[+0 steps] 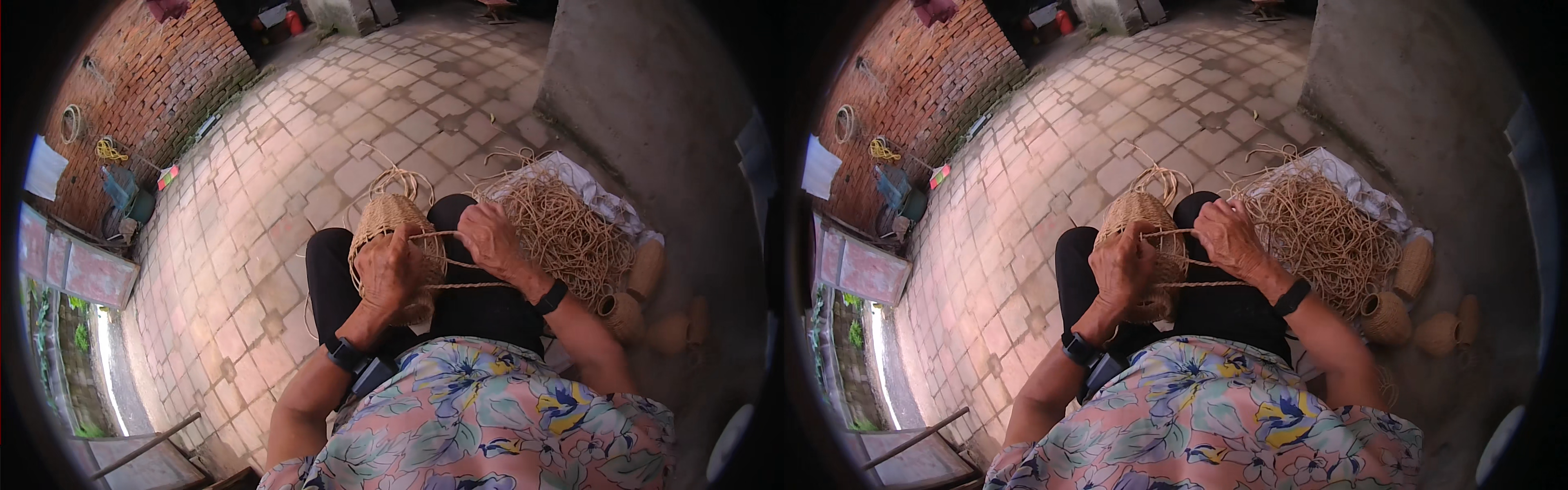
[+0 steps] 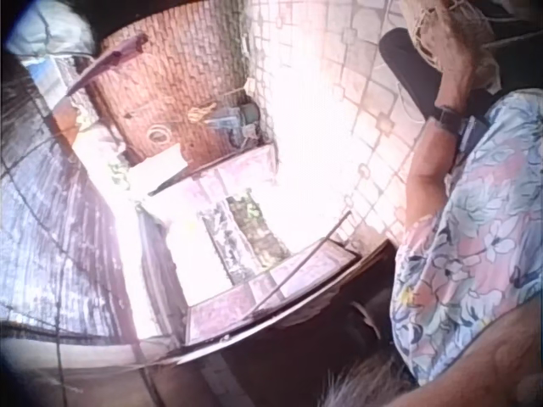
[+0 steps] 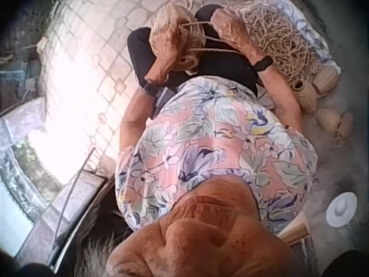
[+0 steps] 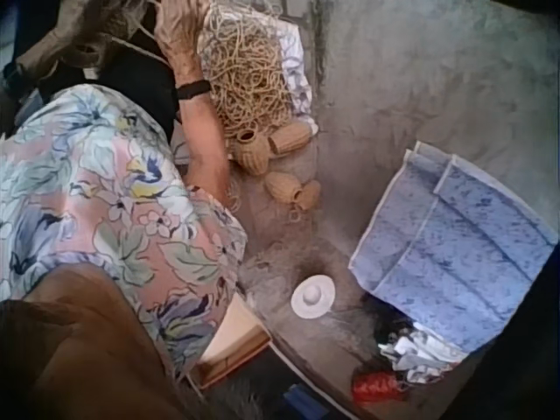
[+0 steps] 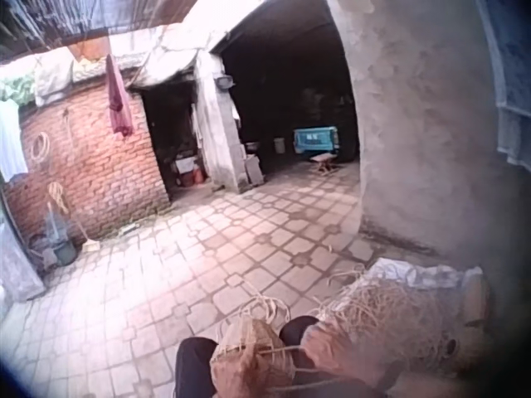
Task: Weave together natural fibers to construct a basket.
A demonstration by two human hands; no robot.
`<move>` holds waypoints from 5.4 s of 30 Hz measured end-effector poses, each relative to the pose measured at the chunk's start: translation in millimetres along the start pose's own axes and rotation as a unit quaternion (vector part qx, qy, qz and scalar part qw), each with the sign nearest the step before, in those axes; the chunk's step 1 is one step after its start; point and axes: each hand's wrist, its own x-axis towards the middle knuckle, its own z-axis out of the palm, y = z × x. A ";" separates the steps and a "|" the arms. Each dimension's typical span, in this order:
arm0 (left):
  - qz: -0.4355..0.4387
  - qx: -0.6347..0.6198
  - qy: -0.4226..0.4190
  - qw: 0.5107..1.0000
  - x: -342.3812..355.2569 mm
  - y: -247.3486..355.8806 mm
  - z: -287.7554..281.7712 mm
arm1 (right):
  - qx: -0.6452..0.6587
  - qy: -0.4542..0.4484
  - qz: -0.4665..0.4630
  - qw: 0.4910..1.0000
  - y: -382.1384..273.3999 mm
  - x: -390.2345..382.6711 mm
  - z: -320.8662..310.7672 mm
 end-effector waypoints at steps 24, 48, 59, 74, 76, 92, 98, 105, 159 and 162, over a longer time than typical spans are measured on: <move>-0.361 -0.425 -0.335 0.759 24.2 -44.6 -48.9 | 0.816 0.001 0.381 0.434 -42.7 4.1 3.6; -0.396 -0.383 -0.220 0.805 -24.4 -49.2 -9.6 | 0.035 -0.155 0.051 0.986 -79.6 63.9 19.8; -0.199 -0.127 -0.146 0.961 -14.6 -25.7 -41.1 | 0.187 0.021 0.256 0.948 -39.7 13.7 14.9; -0.218 -0.278 -0.161 0.921 -0.8 -12.5 -16.5 | 0.482 -0.077 0.315 0.814 -21.7 28.1 16.0; -0.259 -0.310 -0.147 0.903 -3.1 -10.3 -17.6 | 0.353 -0.054 0.247 0.901 -29.6 25.3 21.0; -0.296 -0.389 -0.110 0.865 -21.4 -25.6 -19.0 | 0.073 0.026 0.267 0.961 -20.4 -8.6 4.5; -0.087 -0.147 0.010 0.985 -4.5 1.7 -33.6 | 0.106 0.032 0.272 0.956 41.1 -54.1 -9.3; -0.045 -0.085 -0.209 0.973 14.8 12.1 -22.3 | 0.551 -0.064 0.389 0.735 20.3 -19.2 -26.0; -0.359 -0.433 0.017 0.827 -30.7 -29.1 -4.5 | -0.004 -0.020 0.109 0.994 31.3 -38.6 -11.5; -0.348 -0.400 0.012 0.848 -27.9 -26.6 -6.1 | -0.090 -0.180 0.329 0.923 83.1 -82.0 -48.1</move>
